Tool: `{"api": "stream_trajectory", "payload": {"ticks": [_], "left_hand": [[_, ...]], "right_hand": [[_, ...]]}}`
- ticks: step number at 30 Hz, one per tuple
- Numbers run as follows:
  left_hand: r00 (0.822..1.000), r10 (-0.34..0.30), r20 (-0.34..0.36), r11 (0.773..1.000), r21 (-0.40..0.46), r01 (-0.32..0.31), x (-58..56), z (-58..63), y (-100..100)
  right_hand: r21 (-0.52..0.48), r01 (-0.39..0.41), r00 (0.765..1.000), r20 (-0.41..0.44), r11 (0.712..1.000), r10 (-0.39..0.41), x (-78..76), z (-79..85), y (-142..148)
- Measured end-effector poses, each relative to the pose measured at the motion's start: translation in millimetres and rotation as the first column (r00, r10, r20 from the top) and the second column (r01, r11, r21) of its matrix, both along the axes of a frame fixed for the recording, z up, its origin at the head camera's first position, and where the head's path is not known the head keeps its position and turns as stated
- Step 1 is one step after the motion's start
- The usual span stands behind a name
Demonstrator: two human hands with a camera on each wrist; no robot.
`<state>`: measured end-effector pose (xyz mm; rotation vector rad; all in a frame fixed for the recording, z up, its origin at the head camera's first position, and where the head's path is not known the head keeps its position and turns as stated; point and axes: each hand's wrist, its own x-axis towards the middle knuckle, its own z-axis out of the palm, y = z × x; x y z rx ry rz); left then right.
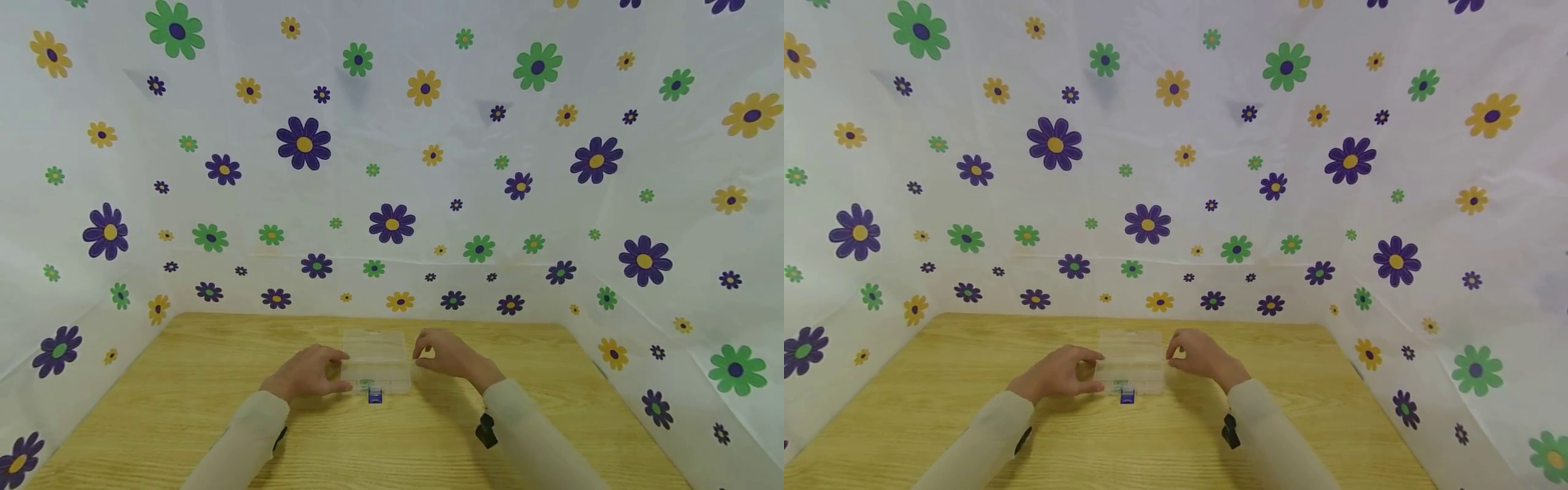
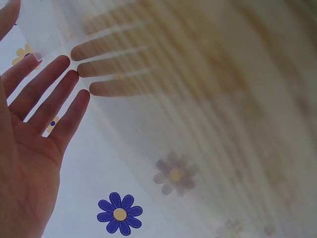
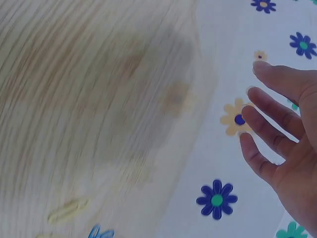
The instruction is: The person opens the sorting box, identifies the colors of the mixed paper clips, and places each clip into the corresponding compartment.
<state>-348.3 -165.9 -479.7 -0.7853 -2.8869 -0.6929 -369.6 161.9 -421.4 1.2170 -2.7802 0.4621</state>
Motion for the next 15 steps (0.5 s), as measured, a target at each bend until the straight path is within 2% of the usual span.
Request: {"api": "stream_trajectory", "payload": {"ticks": [7,15], "left_hand": [[1.0,-0.023,0.0,1.0,0.009,0.023,-4.2,-2.1,-1],[1.0,-0.019,-0.005,1.0,-0.005,0.018,-4.9,-2.4,-2]], "right_hand": [[0.005,0.054,0.999,-0.012,0.999,-0.053,-1.1,-2.1,36],[0.019,0.129,0.992,-0.007,0.992,-0.129,5.7,-7.6,74]]}}
